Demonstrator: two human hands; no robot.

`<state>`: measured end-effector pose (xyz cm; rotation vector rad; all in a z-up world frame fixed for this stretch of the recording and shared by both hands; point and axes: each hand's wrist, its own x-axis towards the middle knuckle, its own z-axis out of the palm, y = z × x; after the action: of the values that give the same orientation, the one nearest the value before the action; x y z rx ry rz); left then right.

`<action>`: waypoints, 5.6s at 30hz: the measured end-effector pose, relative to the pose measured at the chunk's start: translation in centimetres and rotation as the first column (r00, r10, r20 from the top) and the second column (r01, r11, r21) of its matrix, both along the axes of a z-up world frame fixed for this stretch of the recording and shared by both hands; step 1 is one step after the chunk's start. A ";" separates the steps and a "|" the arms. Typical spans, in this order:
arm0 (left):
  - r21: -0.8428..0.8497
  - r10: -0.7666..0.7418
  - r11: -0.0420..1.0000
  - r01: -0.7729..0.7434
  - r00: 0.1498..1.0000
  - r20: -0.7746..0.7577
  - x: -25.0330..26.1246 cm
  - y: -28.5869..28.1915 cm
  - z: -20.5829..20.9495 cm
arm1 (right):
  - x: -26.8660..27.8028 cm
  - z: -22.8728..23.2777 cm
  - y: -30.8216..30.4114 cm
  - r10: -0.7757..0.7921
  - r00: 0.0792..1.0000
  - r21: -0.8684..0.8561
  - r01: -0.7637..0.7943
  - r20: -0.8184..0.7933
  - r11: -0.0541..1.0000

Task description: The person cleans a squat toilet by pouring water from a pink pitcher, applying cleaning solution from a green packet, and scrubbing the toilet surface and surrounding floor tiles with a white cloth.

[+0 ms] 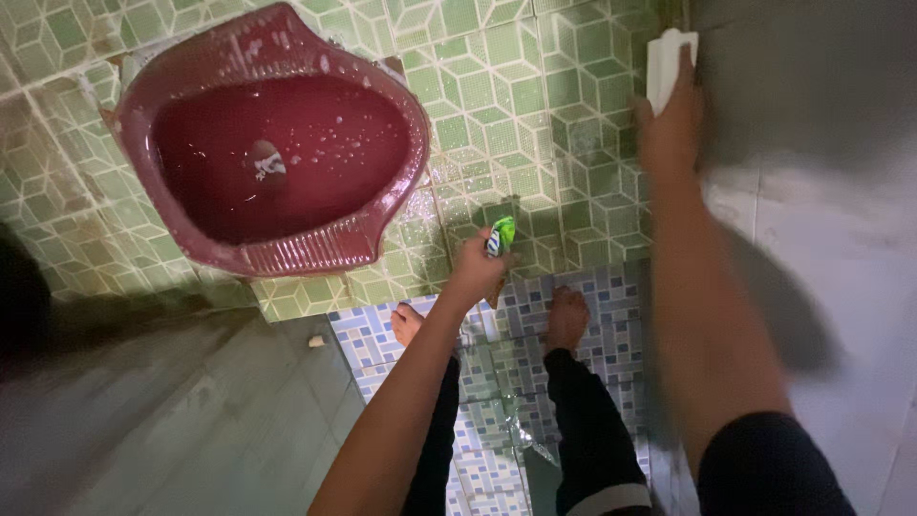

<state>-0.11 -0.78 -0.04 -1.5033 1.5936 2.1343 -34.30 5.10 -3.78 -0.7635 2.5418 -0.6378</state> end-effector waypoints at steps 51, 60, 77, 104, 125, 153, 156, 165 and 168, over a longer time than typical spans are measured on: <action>-0.155 0.892 0.431 -0.889 0.395 0.218 40.2 0.0 -2.7 | 57.7 6.3 -22.0 0.816 0.443 -0.091 -0.857 0.372 0.507; -0.138 0.851 0.515 -0.846 0.486 0.198 40.3 9.1 -14.1 | 66.2 1.1 -30.1 0.962 0.269 -0.185 -0.944 0.045 0.272; 0.119 0.944 0.300 -0.946 0.313 0.105 35.2 8.9 -6.6 | 53.0 7.5 -15.0 0.897 0.005 0.204 -0.974 0.443 -0.095; -0.285 0.921 0.360 -0.888 0.386 -0.041 35.6 -2.9 -4.8 | 58.6 2.0 -34.0 0.957 0.272 -0.411 -0.887 -0.097 0.210; -0.209 0.760 0.639 -0.740 0.650 0.018 42.8 -0.6 -4.2 | 70.5 2.1 -40.6 0.920 -0.340 0.109 -0.940 -0.193 -0.325; -0.386 0.696 0.717 -0.581 0.571 0.435 41.7 0.4 -10.4 | 52.7 2.5 -19.9 0.965 -0.258 -0.094 -0.963 0.041 -0.253; -0.454 0.644 0.764 -0.458 0.586 0.492 42.5 0.1 -9.5 | 53.8 3.9 -22.0 0.997 -0.064 -0.050 -0.997 -0.050 -0.066; -0.558 0.732 0.600 -0.573 0.675 0.092 41.8 -2.3 -4.0 | 56.1 1.3 -13.5 0.973 -0.209 -0.039 -0.976 -0.097 -0.213; -0.608 0.744 0.541 -0.581 0.668 0.024 40.9 -3.5 -3.2 | 53.1 1.9 -15.7 0.969 -0.136 -0.007 -0.990 0.204 -0.138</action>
<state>40.83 -4.28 -3.27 -2.8862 1.8016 1.5723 18.77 -10.57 -1.86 -2.1139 0.9976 0.1365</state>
